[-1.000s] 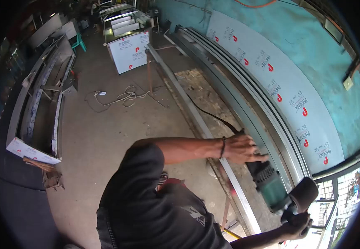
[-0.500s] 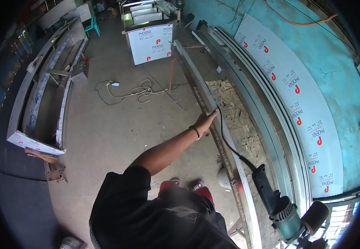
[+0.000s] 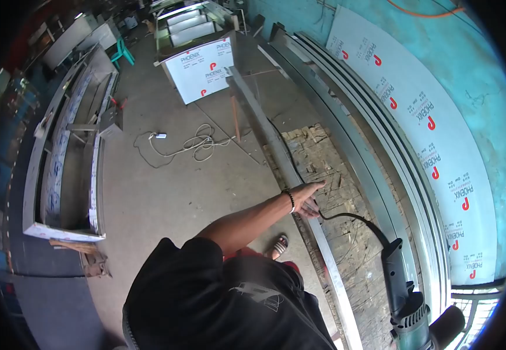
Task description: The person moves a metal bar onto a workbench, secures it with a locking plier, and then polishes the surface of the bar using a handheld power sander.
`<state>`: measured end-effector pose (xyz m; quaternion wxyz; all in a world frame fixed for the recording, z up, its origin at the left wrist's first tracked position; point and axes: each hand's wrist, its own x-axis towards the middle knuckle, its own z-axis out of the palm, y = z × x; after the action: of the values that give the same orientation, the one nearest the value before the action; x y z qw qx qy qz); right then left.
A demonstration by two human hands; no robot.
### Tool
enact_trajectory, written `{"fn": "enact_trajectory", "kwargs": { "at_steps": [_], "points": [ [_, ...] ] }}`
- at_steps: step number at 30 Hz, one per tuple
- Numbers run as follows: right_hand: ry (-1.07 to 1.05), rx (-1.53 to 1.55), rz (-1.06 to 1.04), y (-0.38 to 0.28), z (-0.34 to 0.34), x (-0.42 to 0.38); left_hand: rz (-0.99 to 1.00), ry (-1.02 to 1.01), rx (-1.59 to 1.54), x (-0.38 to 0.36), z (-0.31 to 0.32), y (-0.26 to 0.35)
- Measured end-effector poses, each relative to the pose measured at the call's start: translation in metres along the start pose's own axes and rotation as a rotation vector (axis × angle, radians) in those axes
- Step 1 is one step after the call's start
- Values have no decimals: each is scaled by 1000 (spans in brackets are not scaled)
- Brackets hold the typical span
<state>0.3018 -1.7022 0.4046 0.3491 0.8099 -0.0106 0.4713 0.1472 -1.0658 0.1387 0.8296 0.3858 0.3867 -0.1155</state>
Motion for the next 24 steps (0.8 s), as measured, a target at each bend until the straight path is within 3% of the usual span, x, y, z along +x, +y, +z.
{"fn": "enact_trajectory", "kwargs": {
  "at_steps": [5,7,9,11,13,16,18,21,24],
  "points": [
    [4,199,23,-34,-29,2,-111,-98,49,36,15,-11],
    [7,266,14,-47,-41,2,-153,-18,-36,76,12,-14],
    [9,298,2,-59,-58,5,104,107,-84,113,0,-5],
    [4,317,1,-68,-74,6,226,244,-70,133,-18,22],
    [-10,321,2,-78,-94,7,107,391,-60,145,-46,50],
    [-23,324,12,-102,-120,9,126,526,-153,160,-90,81],
    [-27,327,10,-121,-146,12,45,965,-30,189,-120,96],
    [-51,313,6,-145,-181,16,-122,1087,208,176,-144,168],
    [-76,302,7,-166,-209,24,-75,1079,9,164,-162,218]
  ]
}}
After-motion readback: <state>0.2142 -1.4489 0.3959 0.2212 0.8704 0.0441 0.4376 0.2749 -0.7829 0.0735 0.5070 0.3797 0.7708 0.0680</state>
